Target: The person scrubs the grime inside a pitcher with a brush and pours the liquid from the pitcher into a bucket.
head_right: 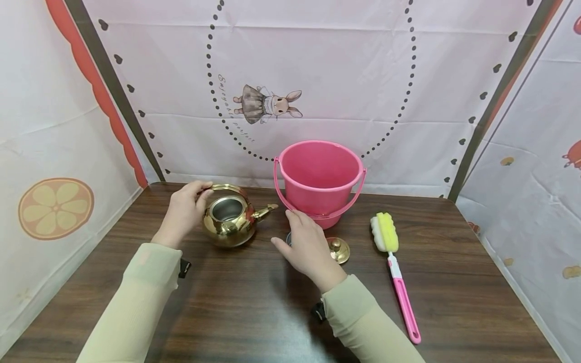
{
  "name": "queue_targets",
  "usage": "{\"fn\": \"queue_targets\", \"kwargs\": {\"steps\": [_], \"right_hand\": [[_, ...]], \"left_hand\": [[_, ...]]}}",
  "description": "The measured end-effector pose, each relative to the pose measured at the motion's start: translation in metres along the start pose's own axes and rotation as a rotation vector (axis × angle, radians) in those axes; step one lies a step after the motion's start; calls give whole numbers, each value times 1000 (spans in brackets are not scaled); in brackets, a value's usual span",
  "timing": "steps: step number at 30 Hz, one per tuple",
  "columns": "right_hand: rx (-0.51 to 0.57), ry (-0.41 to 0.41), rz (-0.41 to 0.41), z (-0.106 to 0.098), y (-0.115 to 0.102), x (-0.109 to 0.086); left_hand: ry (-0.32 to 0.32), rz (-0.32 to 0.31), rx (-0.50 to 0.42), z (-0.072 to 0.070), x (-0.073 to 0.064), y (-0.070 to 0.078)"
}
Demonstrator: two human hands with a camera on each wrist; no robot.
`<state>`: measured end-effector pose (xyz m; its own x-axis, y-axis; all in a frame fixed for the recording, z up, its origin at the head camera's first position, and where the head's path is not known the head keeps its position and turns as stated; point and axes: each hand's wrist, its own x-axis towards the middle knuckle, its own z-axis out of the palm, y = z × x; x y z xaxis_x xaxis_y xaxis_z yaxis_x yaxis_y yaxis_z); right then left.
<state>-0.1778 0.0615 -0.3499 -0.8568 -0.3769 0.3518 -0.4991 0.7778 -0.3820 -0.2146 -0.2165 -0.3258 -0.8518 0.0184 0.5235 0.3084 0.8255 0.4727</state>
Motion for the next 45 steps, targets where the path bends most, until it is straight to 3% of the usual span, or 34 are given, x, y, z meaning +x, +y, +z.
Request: {"fn": "queue_targets", "kwargs": {"steps": [13,34,45], "right_hand": [[11,-68,16,6,-9,12],[-7,-108,-3,11,-30,36],[-13,-96,-62,8,-41,52]], "left_hand": [[-7,-4,-8,2,0,0],[-19,-12,-1,-1,-2,-1],[4,11,-11,0,-1,0]]}}
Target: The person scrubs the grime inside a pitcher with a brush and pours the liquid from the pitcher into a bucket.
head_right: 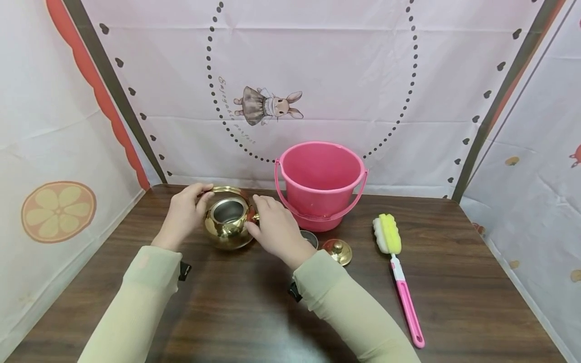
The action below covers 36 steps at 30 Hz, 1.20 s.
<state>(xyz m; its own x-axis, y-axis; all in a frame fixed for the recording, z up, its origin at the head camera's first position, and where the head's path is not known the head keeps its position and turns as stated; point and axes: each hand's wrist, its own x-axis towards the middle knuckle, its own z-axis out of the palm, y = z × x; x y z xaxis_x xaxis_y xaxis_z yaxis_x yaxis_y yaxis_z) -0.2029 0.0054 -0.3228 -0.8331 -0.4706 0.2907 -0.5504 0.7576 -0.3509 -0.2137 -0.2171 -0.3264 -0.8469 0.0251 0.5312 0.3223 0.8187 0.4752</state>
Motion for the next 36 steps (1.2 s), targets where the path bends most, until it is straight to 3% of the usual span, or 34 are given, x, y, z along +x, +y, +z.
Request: {"fn": "queue_targets", "kwargs": {"steps": [17,36], "right_hand": [[-43,-9,-67,-4,-19,20],[-62,-62,-46,-4,-35,44]], "left_hand": [[-12,-2,11,-1,0,0],[-23,-7,20,-4,1,2]]}}
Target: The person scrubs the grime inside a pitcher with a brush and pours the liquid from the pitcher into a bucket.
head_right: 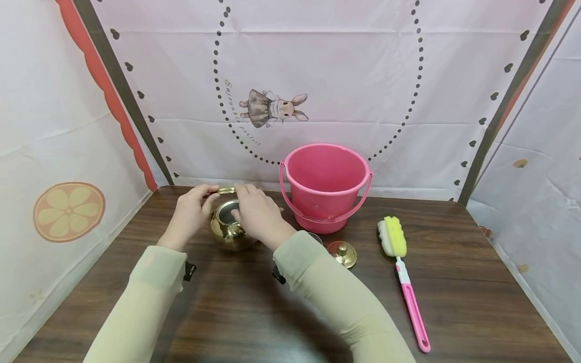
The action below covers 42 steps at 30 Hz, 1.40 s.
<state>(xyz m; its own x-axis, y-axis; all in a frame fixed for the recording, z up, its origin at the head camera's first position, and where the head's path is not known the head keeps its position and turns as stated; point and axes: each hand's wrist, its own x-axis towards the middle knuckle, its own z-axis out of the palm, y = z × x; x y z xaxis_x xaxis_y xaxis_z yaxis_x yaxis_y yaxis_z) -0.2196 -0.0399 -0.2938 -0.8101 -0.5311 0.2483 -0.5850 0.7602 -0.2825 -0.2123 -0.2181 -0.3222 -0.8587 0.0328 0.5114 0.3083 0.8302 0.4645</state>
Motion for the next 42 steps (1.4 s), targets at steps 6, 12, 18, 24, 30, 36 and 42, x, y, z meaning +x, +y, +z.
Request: {"fn": "queue_targets", "kwargs": {"steps": [6,12,18,24,30,36,42], "right_hand": [[15,-24,25,0,1,7],[5,13,20,0,4,16],[18,-12,-23,-4,11,27],[31,-76,-84,-9,19,36],[23,-145,-123,-15,26,42],[16,-178,-164,-18,29,47],[28,-230,-175,-21,29,52]], "left_hand": [[-2,9,-11,0,1,-2],[-38,23,-30,-6,2,-5],[-118,14,-9,-13,6,-5],[-179,14,23,-17,10,-6],[-216,75,85,-19,16,-8],[-306,80,123,-27,23,-4],[-406,31,158,-34,30,2]]}}
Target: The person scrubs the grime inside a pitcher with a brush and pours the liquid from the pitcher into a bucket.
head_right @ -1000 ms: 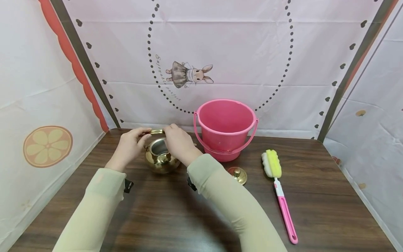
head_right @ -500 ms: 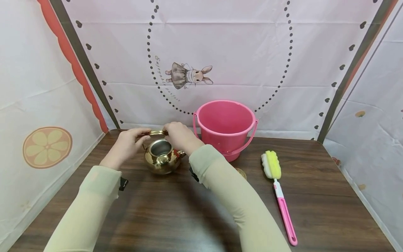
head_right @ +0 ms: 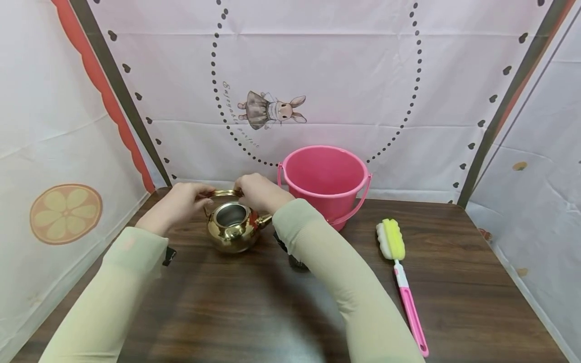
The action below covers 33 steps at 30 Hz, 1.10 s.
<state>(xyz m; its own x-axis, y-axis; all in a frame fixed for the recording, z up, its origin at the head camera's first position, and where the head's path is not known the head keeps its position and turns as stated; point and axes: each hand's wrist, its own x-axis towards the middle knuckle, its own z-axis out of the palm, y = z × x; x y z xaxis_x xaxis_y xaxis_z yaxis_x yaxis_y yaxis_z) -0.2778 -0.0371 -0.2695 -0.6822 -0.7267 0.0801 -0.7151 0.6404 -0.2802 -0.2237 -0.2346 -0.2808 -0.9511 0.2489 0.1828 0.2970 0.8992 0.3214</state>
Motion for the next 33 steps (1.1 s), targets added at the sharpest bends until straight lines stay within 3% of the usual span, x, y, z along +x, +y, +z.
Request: {"fn": "queue_targets", "kwargs": {"steps": [13,28,33], "right_hand": [[33,-14,-12,-4,-2,0],[10,51,-46,-30,-14,0],[60,75,-31,-45,-20,-4]], "left_hand": [[14,0,-29,-8,-3,0],[63,17,-3,-41,-6,13],[92,16,-11,-54,-5,19]]}}
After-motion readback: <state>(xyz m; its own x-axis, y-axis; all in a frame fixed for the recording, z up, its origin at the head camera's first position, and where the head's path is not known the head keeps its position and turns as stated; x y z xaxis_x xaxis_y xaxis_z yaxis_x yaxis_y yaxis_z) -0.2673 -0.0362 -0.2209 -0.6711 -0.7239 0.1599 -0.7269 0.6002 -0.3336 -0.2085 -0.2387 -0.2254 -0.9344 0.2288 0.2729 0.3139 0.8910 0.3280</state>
